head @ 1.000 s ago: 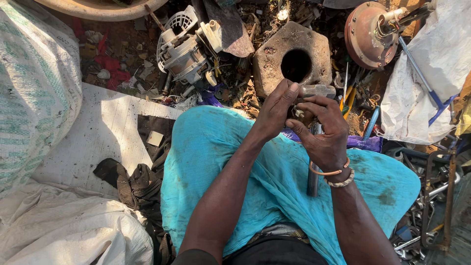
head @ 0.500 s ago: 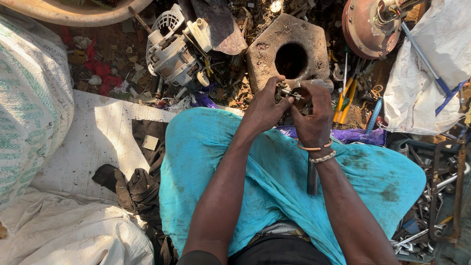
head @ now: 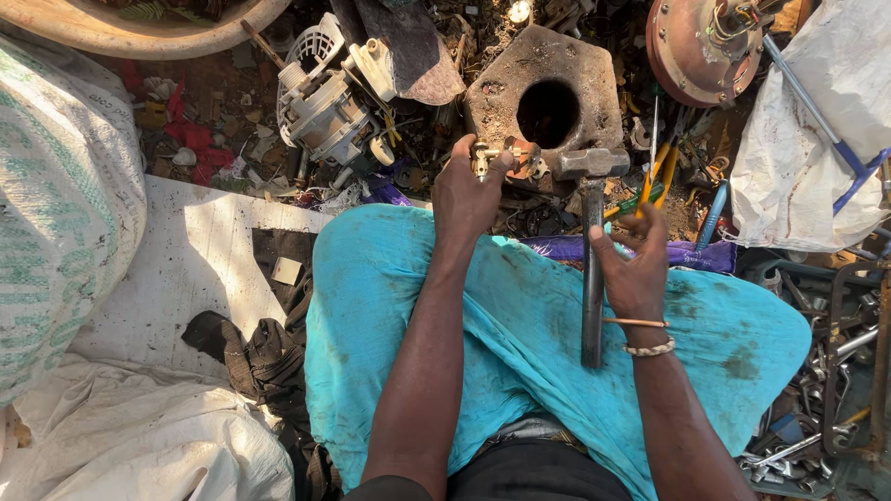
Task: The person sits on the ground at an outdoor scrap workspace and dismantles small metal components. They handle a metal cup and a lamp-like fixture, separate parts by hand, tap and strike components with a hammer, and use pliers to grip and pull pieces apart, setting removed parts aside.
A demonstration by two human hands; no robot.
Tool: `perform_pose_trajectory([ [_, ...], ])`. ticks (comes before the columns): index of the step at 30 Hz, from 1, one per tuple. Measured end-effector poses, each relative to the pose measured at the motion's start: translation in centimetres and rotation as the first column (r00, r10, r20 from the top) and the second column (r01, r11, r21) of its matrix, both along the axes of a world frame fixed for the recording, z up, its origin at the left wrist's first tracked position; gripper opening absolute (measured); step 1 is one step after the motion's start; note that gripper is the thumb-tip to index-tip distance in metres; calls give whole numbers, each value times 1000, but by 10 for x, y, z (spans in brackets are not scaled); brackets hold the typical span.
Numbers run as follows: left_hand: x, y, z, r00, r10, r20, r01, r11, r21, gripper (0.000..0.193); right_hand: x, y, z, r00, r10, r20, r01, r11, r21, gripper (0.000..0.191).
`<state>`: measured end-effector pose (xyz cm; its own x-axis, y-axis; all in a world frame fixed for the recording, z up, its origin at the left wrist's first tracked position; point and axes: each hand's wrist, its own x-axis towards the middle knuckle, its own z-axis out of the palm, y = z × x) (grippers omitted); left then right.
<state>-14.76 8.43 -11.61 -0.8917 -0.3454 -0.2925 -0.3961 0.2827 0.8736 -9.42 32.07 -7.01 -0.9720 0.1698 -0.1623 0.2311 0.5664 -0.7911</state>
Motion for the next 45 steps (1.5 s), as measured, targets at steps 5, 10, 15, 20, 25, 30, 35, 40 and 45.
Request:
perform_pose_trajectory([
  [5, 0, -3, -10, 990, 143, 17, -144, 982, 121, 39, 18, 7, -5, 844, 127, 521, 248, 770, -588, 42],
  [10, 0, -3, -17, 952, 291, 91, -303, 937, 172, 32, 30, -18, 31, 975, 64, 215, 7, 949, -315, 42],
  [15, 1, -3, -19, 924, 366, 112, -382, 867, 320, 34, 35, -44, 58, 982, 169, -86, -155, 976, 153, 60],
  [20, 0, -4, -18, 932, 354, 82, -362, 884, 295, 34, 7, -65, 47, 925, 366, -103, -282, 841, 462, 54],
  [25, -2, -3, -17, 931, 349, 110, -365, 898, 247, 34, 23, -55, 64, 938, 264, -223, -210, 948, 239, 53],
  [30, -1, -1, -16, 926, 346, 152, -375, 894, 247, 33, 27, -58, 53, 819, 380, -430, -220, 900, 376, 51],
  [35, 0, -2, -13, 933, 347, 96, -360, 902, 238, 34, 13, -59, 41, 945, 313, -89, -256, 884, 391, 58],
  [40, 0, -2, -13, 926, 350, 142, -375, 900, 223, 37, 35, -40, 58, 882, 296, -367, -202, 941, 272, 54],
  [45, -2, 1, -19, 931, 342, 125, -363, 902, 232, 38, 18, -47, 35, 765, 434, -475, -235, 876, 421, 56],
])
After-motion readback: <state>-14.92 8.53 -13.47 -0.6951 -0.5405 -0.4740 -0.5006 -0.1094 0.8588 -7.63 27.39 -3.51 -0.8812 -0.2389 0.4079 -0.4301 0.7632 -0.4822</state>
